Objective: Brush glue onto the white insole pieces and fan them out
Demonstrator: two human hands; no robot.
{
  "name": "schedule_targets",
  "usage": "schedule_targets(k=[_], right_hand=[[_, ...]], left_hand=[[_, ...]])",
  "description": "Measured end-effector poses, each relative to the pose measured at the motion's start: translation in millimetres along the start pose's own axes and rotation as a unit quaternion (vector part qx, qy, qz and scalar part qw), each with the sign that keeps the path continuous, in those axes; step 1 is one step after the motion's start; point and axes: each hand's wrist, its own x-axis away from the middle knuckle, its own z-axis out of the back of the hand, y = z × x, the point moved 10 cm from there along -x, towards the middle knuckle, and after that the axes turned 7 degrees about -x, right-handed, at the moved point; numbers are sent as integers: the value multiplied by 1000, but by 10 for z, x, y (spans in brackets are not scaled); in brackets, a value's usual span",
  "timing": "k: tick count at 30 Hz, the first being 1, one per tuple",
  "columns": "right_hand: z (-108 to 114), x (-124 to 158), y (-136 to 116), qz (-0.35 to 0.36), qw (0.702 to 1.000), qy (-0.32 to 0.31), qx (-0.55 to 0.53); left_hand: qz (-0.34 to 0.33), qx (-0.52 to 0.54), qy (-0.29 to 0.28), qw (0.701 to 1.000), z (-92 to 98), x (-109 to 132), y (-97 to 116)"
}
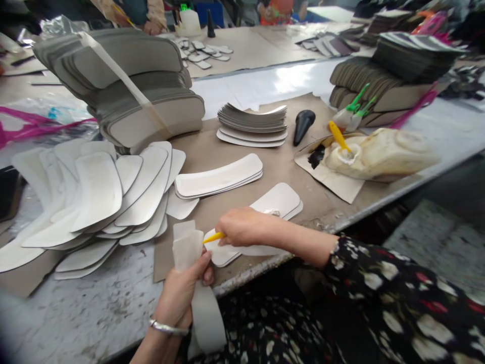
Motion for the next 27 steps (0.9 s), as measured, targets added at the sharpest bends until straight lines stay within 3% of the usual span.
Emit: schedule_targets(k=[13,22,27], right_hand=[[-56,-183,-109,38,997,-11,73],[-76,-195,-174,52,996,-20,65],[-3,24,-60,30,995,19,92]], left_hand=[[7,-33,8,999,17,9,45],[-11,-72,60,996,61,-37,20],[-20,-89,101,991,82,-38,19]])
